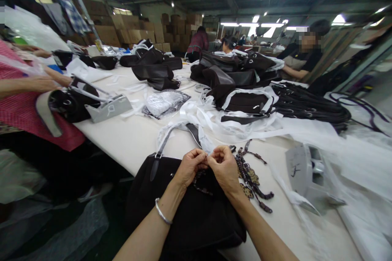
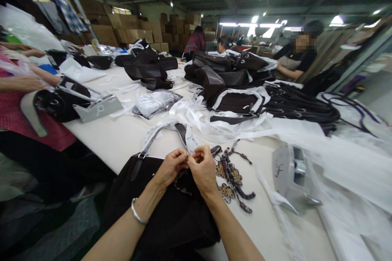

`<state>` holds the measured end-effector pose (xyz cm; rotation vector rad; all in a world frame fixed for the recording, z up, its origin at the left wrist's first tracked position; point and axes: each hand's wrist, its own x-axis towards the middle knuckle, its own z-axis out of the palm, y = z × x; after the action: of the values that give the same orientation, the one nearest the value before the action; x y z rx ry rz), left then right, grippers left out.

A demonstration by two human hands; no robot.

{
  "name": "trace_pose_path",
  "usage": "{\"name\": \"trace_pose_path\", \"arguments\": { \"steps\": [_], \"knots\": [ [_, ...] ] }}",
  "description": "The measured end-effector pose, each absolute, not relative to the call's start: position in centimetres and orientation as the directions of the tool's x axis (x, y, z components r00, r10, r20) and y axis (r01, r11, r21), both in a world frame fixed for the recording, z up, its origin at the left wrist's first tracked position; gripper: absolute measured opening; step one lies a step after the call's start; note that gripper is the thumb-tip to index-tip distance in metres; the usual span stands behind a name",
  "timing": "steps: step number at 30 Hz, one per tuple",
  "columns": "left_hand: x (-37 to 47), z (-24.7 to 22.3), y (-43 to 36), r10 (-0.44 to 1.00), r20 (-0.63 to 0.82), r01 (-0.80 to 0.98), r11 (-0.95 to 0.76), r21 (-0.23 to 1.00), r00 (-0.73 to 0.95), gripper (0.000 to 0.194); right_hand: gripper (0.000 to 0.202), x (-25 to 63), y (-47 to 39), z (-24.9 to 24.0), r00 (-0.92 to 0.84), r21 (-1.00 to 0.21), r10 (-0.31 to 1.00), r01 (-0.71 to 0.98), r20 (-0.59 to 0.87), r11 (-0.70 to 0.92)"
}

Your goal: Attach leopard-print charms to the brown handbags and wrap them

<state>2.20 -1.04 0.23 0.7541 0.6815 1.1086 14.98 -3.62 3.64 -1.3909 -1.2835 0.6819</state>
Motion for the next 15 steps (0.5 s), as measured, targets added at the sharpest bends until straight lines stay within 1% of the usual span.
{"name": "trace_pose_path", "arguments": {
  "steps": [9,12,15],
  "knots": [
    [2.3,0.08,-1.12,0.951,-0.102,-0.502,0.243,0.83,0.292,0.031,0.021,14.9,-3.7,4.01,0.258,-0.936,0.937,0.32,0.234,0.146],
    [2.42,0.26,-1.23,0.963,-0.062,-0.453,0.179,0.873,0.262,0.027,0.021,14.96,-3.68,3.99,0.253,-0.937,0.94,0.318,0.228,0.142],
    [2.5,0.76,-1.48,0.979,-0.01,-0.356,0.083,0.931,0.202,0.023,0.022,15.1,-3.65,3.93,0.245,-0.934,0.942,0.327,0.23,0.144]
  ]
}}
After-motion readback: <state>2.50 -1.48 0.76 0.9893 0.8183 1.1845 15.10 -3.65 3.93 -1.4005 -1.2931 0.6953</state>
